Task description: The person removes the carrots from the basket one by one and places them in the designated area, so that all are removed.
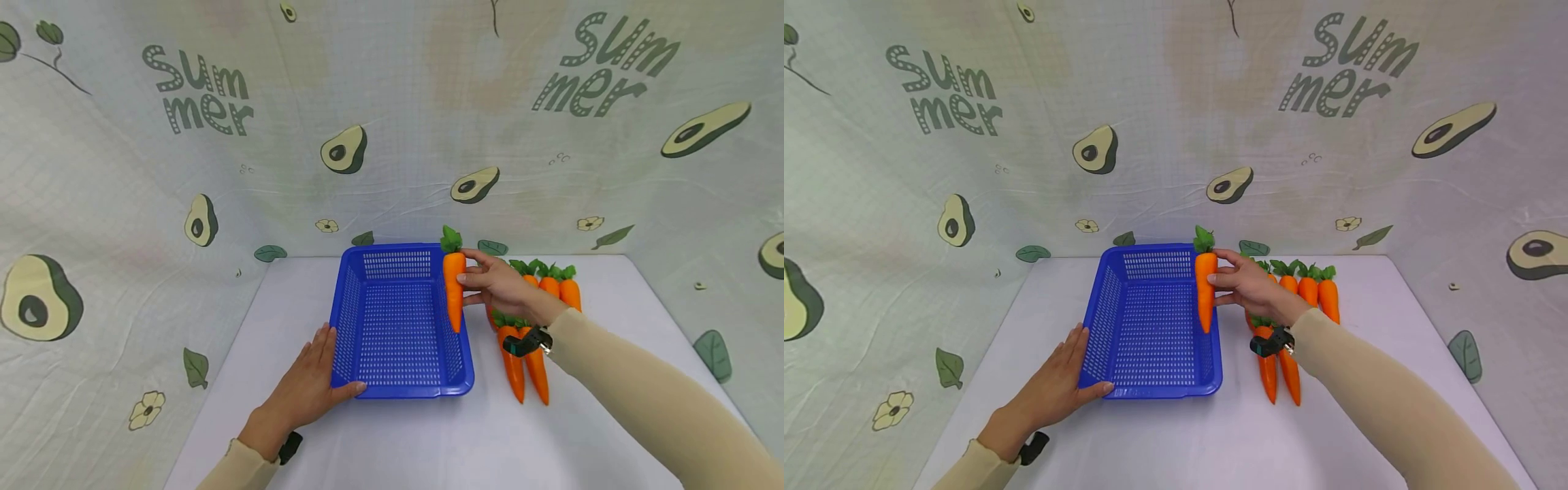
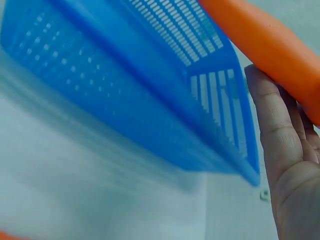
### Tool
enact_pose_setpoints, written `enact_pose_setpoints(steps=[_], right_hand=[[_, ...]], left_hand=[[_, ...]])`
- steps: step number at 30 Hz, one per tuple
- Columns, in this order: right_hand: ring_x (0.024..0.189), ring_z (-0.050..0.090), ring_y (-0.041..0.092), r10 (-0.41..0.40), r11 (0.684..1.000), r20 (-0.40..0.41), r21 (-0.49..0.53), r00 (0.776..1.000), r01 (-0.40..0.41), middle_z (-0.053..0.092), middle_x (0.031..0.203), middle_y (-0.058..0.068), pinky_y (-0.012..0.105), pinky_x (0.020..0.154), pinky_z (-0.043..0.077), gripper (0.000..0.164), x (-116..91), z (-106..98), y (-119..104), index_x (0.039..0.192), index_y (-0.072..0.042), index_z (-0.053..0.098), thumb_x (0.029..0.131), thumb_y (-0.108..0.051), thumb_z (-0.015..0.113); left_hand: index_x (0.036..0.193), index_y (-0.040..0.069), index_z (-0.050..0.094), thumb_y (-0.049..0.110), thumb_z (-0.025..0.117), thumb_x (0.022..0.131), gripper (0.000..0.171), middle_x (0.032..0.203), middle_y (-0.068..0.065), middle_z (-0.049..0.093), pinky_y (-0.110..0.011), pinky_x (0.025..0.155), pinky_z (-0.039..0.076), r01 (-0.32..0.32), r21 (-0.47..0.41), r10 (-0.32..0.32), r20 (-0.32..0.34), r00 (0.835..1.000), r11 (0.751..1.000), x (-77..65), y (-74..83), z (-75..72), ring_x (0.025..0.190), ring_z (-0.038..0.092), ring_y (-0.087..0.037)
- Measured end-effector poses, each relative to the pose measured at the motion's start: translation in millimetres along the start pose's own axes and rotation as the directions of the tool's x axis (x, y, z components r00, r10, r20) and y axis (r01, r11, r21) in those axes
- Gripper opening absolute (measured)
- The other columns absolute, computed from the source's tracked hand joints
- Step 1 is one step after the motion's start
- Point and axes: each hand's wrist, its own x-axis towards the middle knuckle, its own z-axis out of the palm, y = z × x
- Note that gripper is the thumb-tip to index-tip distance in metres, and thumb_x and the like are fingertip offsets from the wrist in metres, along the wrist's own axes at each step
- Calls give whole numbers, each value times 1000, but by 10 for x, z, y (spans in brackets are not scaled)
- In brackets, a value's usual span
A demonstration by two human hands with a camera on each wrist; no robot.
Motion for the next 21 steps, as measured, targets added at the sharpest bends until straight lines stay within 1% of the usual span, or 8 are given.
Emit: enact_pose_setpoints(steps=[4,7,11,13,15,17,18,21], right_hand=[[97,75,20,28,1000,-8,7,1000,-28,69,124,4,40,81,66,79,-115,-157,-8,171,-17,12,108,-4,58],[100,76,21,49,999,-22,-5,999,-49,68,125,4,37,80,66,80,-227,-283,-4,171,-18,9,108,-5,58],[106,76,23,54,997,-31,-44,998,-56,70,123,3,39,84,66,79,-407,-450,6,170,-15,9,109,-8,58],[104,75,20,59,995,-54,-82,997,-63,70,120,2,39,86,66,79,-501,-539,21,170,-13,10,109,-11,60],[104,73,18,63,989,-82,-125,995,-73,67,125,1,39,88,65,79,-591,-638,49,169,-12,11,108,-14,61],[102,72,17,76,982,-120,-162,990,-95,61,134,6,37,87,65,81,-678,-745,88,170,-12,11,108,-16,63],[103,72,16,83,978,-135,-180,987,-107,58,140,12,37,88,65,82,-719,-796,112,170,-11,10,108,-17,63],[102,72,19,118,964,-168,-217,979,-154,39,158,30,39,87,65,84,-846,-943,193,170,-11,7,108,-18,63]], left_hand=[[168,-3,8,90,48,87,129,176,-23,6,-60,130,19,-2,1,2,1,1000,1000,-3,1,-6,164,11,-40],[168,-3,8,90,47,87,129,176,-23,6,-60,130,19,-1,4,1,1,1000,1000,-3,2,-11,164,11,-40],[168,-2,7,88,51,88,128,177,-22,6,-60,130,18,6,6,-7,8,1000,1000,-1,12,-22,164,10,-40],[168,-2,7,87,52,88,127,177,-22,6,-60,131,17,9,4,-9,11,1000,1000,-1,18,-28,164,9,-40],[168,-2,6,87,52,89,127,177,-22,5,-60,131,17,10,5,-10,13,1000,1000,0,21,-32,164,9,-40],[168,-2,6,87,51,89,127,177,-23,5,-60,131,17,8,4,-8,15,1000,1000,0,21,-35,164,9,-40],[168,-2,6,88,50,89,128,177,-23,5,-60,131,18,7,5,-7,15,1000,1000,-1,21,-36,164,9,-40],[168,-2,6,90,48,88,128,177,-23,5,-60,130,18,3,8,-3,17,1000,1000,-2,20,-38,164,9,-41]])
